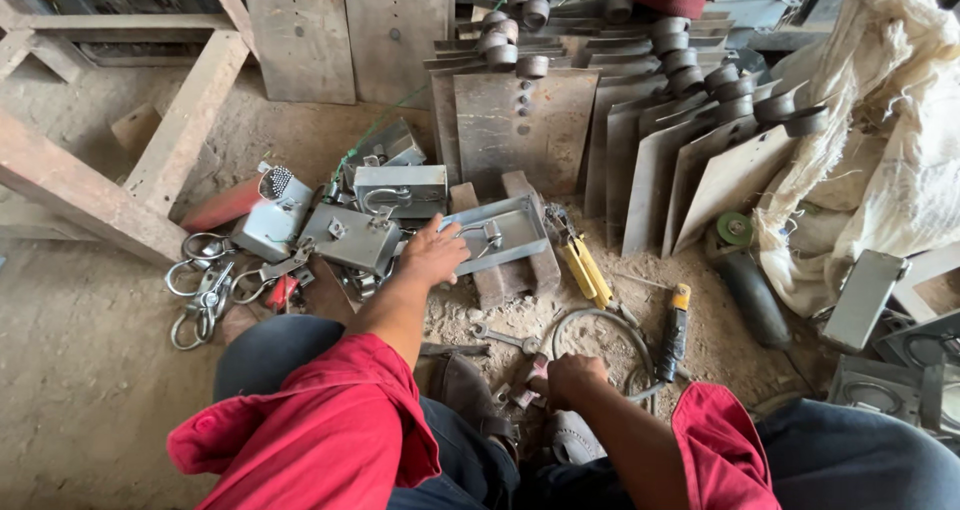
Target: The person welds metal components onto several small metal boxes using a welding rod, while sitting on the floor among various metal parts and tools.
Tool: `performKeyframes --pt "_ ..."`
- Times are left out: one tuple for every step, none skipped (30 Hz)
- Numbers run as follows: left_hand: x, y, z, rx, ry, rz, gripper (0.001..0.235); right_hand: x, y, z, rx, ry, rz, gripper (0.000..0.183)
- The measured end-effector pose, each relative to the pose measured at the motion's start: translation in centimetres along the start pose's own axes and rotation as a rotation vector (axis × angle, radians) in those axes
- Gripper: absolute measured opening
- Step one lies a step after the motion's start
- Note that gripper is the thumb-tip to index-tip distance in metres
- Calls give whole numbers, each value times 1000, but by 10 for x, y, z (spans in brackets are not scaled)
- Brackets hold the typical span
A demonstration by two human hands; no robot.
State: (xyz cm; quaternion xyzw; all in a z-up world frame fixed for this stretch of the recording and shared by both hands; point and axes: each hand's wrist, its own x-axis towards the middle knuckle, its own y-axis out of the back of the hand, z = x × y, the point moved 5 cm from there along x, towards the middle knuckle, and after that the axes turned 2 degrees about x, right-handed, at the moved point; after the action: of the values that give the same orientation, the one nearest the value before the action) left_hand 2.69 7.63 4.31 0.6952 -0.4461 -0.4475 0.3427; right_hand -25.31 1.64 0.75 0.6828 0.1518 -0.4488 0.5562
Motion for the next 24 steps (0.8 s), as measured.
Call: performKeyframes --pt "-1 4 0 12 -17 33 53 -1 -2 0 13 2 3 71" --pt "-2 10 -2 25 -29 68 59 -2 -1 2 22 4 10 72" --pt "-4 17 -2 39 -41 103 66 -2 0 2 32 6 18 72" --pt "-7 26 0 43 -57 153 69 -2 0 1 42 7 24 70" --pt "-11 35 2 47 -74 202 72 -3 1 1 53 7 31 69" --pt "-12 46 6 51 -90 256 75 -4 3 2 63 4 39 67" --pt "-12 55 7 0 -90 246 77 -5 5 2 74 38 82 64" --pt "-9 65 9 -51 -93 238 79 -7 6 4 85 69 124 60" --pt "-4 74 11 -103 -96 229 82 -7 7 6 96 100 165 57" --pt "1 83 9 -258 -18 282 79 -2 9 11 129 66 119 58" --pt "6 90 6 -413 61 333 77 6 16 18 162 32 72 60" --pt "11 94 1 -567 143 381 75 15 22 23 195 1 26 61" --pt "19 93 -4 -737 222 370 75 20 36 32 107 64 78 60" --pt "26 90 -10 -907 305 353 75 22 47 40 19 129 128 60" --pt "31 83 -15 -1077 388 332 75 18 51 63 413 -9 164 44" --pt "33 79 -19 -1060 417 362 79 12 52 87 805 -151 200 32" --pt "35 74 -23 -1043 446 391 84 11 62 103 865 -187 253 32" --pt "38 69 -26 -1026 476 422 89 8 67 123 924 -223 306 33" --pt "44 62 -29 -1061 523 376 90 6 66 143 1009 -286 373 40" --pt "48 56 -32 -1094 573 326 90 8 62 162 1095 -348 436 48" --pt "52 51 -34 -1127 622 275 91 13 54 180 1217 -420 490 47" --pt "53 49 -39 -1145 663 300 94 21 43 199 1341 -492 544 49" --pt "53 48 -43 -1162 705 325 98 31 35 219 1250 -537 610 53" --pt "52 47 -49 -1177 747 351 102 43 25 235 1158 -580 673 57"
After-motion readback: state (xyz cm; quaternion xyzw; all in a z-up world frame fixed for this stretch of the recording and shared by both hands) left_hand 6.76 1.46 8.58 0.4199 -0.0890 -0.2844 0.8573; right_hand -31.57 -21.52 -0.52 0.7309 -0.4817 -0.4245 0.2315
